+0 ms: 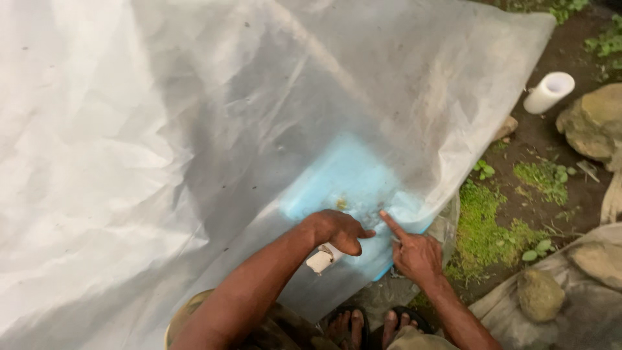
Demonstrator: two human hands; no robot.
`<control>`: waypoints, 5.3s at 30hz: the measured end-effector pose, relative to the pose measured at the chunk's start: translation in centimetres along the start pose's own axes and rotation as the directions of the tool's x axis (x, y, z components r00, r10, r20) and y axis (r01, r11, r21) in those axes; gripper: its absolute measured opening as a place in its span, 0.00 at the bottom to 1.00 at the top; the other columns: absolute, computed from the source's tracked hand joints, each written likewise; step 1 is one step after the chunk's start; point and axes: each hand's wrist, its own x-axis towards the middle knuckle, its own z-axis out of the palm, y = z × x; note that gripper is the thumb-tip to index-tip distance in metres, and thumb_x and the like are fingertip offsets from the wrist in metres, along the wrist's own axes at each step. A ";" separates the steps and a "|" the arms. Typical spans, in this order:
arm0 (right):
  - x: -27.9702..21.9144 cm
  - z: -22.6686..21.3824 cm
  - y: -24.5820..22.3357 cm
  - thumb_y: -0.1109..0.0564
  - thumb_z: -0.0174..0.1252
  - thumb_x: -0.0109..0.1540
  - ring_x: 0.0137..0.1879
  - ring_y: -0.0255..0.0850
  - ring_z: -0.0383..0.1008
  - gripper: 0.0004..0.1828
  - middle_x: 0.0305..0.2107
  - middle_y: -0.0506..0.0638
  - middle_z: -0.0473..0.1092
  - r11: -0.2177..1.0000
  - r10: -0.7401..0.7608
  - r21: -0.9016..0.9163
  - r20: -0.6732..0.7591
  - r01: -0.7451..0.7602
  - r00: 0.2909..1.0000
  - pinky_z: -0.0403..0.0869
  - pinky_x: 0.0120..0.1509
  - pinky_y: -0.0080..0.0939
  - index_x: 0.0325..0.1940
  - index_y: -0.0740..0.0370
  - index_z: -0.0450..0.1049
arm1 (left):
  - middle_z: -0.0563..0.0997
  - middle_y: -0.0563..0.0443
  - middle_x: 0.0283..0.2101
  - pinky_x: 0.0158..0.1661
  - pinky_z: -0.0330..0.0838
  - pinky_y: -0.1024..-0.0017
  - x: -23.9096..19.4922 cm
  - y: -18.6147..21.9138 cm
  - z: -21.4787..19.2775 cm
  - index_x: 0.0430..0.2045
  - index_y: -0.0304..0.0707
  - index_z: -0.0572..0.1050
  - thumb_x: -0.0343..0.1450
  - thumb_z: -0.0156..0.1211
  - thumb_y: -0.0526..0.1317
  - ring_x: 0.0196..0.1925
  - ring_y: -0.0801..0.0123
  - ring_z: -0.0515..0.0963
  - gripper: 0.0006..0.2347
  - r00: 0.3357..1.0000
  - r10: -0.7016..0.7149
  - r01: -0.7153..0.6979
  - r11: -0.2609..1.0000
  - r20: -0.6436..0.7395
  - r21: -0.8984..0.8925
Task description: The person uses a roll of white tape and green-handled scissors to patch a hole in a large translucent plastic sheet. They tear off pieces of tape, apply them over the damaged area, and trim the excess with scissors.
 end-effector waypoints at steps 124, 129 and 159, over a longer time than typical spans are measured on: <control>-6.7 -3.1 4.9 0.54 0.61 0.67 0.31 0.37 0.70 0.13 0.32 0.50 0.73 -0.116 0.546 0.725 0.617 -0.679 0.566 0.69 0.33 0.39 0.50 0.65 0.73 | 0.69 0.60 0.24 0.19 0.53 0.80 -15.4 -10.1 -11.5 0.53 0.29 0.73 0.77 0.43 0.41 0.18 0.83 0.62 0.16 0.299 -0.544 -0.954 -0.188 -0.784 -0.233; -4.6 -2.6 3.0 0.54 0.62 0.66 0.31 0.37 0.70 0.14 0.32 0.50 0.74 -0.105 0.436 0.700 0.671 -0.706 0.600 0.69 0.33 0.39 0.51 0.64 0.73 | 0.68 0.60 0.23 0.20 0.51 0.80 -15.5 -10.2 -11.2 0.54 0.27 0.72 0.78 0.43 0.43 0.20 0.83 0.60 0.18 0.291 -0.548 -0.956 -0.201 -0.785 -0.214; -7.6 -6.3 7.3 0.52 0.68 0.57 0.30 0.36 0.72 0.28 0.35 0.51 0.76 0.004 0.664 0.743 0.498 -0.669 0.557 0.69 0.29 0.38 0.59 0.62 0.72 | 0.72 0.42 0.20 0.27 0.67 0.72 -15.3 -7.2 -11.2 0.58 0.13 0.64 0.80 0.44 0.49 0.19 0.65 0.74 0.26 0.425 -0.336 -0.891 0.011 -0.841 -0.454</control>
